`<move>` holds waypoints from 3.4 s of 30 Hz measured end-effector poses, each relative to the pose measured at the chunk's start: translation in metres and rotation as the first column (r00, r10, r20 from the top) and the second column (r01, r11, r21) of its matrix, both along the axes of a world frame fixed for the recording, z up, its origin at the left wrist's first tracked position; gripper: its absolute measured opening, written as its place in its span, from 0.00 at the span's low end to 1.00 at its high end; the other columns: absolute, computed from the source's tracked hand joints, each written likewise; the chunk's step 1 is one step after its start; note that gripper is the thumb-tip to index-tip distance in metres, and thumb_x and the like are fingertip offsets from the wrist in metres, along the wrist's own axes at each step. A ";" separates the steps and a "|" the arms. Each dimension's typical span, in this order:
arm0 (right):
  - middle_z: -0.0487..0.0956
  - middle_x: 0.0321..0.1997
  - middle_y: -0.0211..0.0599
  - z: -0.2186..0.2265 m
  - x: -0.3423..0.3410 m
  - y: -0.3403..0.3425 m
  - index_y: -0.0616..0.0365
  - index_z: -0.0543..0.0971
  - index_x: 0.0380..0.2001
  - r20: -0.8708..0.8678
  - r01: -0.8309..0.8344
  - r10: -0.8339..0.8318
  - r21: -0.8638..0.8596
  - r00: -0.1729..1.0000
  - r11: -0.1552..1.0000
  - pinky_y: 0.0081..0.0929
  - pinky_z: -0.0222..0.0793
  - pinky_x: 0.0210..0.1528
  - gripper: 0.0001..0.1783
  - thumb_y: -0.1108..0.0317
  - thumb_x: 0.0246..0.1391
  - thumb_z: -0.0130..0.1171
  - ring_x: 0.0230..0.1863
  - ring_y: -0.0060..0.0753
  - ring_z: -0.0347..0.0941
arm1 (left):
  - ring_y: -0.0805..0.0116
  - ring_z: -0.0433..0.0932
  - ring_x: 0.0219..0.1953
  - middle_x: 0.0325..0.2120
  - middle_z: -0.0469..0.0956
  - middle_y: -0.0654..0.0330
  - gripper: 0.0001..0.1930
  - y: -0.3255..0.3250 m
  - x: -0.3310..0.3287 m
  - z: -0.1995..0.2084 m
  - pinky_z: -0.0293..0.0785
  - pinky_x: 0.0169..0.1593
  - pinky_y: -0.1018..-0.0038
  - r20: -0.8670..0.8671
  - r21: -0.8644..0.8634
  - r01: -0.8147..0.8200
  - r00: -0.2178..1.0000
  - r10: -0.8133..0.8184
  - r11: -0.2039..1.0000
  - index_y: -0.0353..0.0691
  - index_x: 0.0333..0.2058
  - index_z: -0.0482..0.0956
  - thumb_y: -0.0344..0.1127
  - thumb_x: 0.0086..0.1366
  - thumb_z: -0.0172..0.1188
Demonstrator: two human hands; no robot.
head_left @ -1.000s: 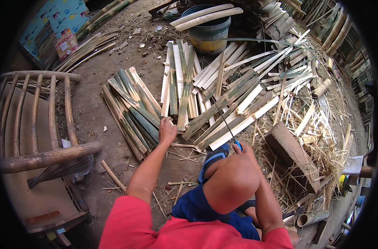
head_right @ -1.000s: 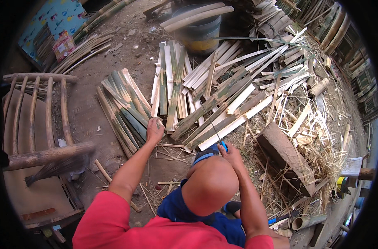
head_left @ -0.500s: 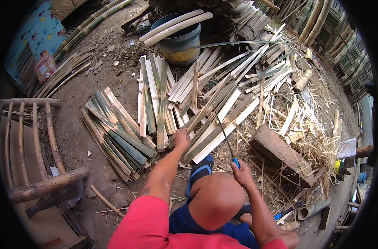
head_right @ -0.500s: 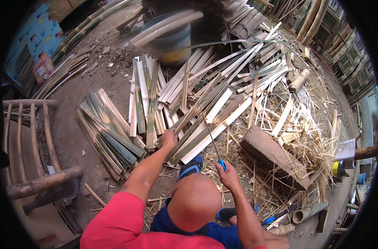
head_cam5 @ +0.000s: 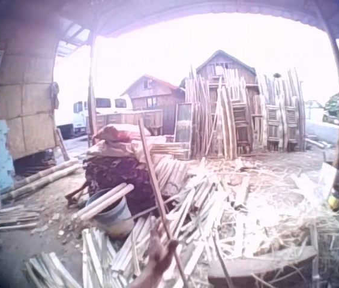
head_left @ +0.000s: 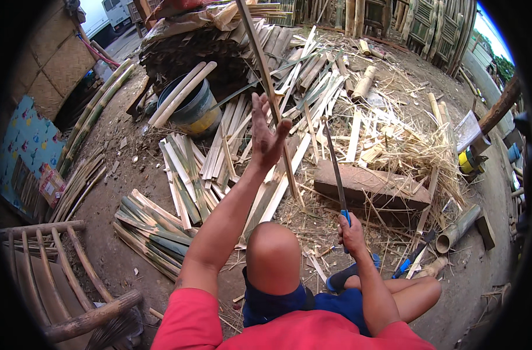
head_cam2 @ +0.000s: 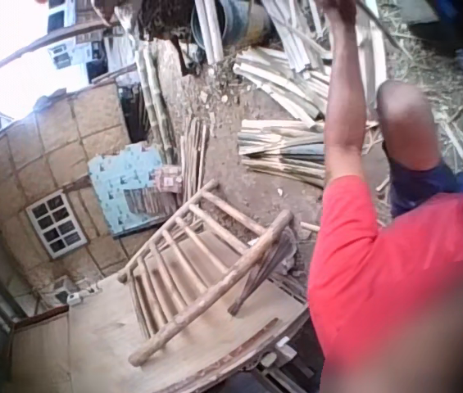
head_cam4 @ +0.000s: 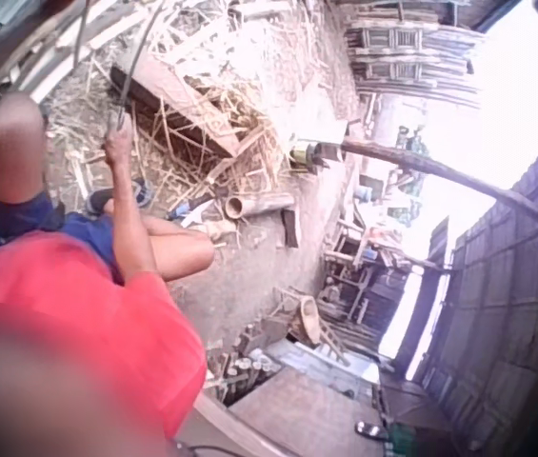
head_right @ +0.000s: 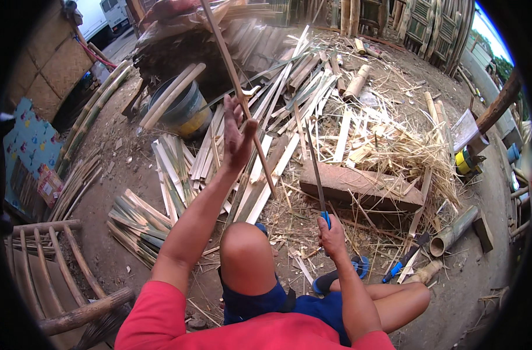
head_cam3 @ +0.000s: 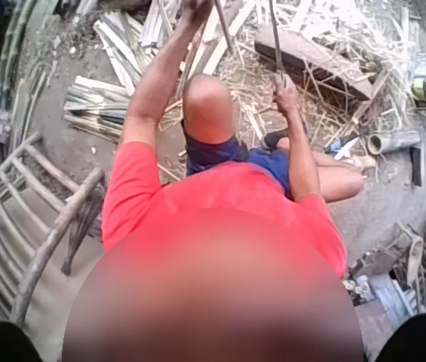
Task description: The person sits on the ground and uses a knife to shave thin strips from bamboo pieces. They repeatedly pick up bamboo strips, shave them, and place them aside. The workspace is cluttered with bamboo offcuts and tools.
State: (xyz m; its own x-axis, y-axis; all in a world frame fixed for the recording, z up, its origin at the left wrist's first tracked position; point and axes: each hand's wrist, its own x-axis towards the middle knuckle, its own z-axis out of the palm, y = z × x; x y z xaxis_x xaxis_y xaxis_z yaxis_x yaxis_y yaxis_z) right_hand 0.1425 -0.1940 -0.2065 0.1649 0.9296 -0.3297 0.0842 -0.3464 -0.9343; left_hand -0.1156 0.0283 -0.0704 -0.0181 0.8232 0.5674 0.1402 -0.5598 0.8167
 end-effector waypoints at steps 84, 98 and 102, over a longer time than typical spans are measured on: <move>0.76 0.25 0.60 0.184 0.036 0.044 0.65 0.66 0.46 0.644 -0.205 -0.077 0.351 0.761 0.914 0.51 0.67 0.31 0.15 0.62 0.68 0.49 0.29 0.62 0.76 | 0.58 0.62 0.61 0.57 0.64 0.52 0.26 -0.051 0.189 0.192 0.54 0.66 0.57 0.402 0.525 -0.131 0.909 -0.109 0.841 0.34 0.57 0.64 0.29 0.58 0.43; 0.77 0.25 0.56 0.057 0.032 0.079 0.63 0.68 0.39 0.602 -0.196 0.077 0.134 0.795 0.971 0.47 0.68 0.29 0.15 0.60 0.64 0.53 0.26 0.61 0.74 | 0.79 0.60 0.24 0.24 0.66 0.68 0.28 -0.078 0.148 0.147 0.59 0.32 0.81 0.344 0.179 0.018 0.935 -0.080 0.984 0.30 0.60 0.61 0.44 0.70 0.54; 0.79 0.32 0.60 0.067 0.010 0.074 0.61 0.65 0.48 0.552 -0.226 -0.183 0.590 0.814 0.775 0.55 0.70 0.37 0.16 0.63 0.63 0.52 0.36 0.68 0.76 | 0.79 0.58 0.21 0.19 0.61 0.68 0.21 -0.069 0.145 0.124 0.55 0.27 0.80 0.393 0.225 -0.026 0.917 -0.066 0.974 0.31 0.54 0.65 0.40 0.69 0.52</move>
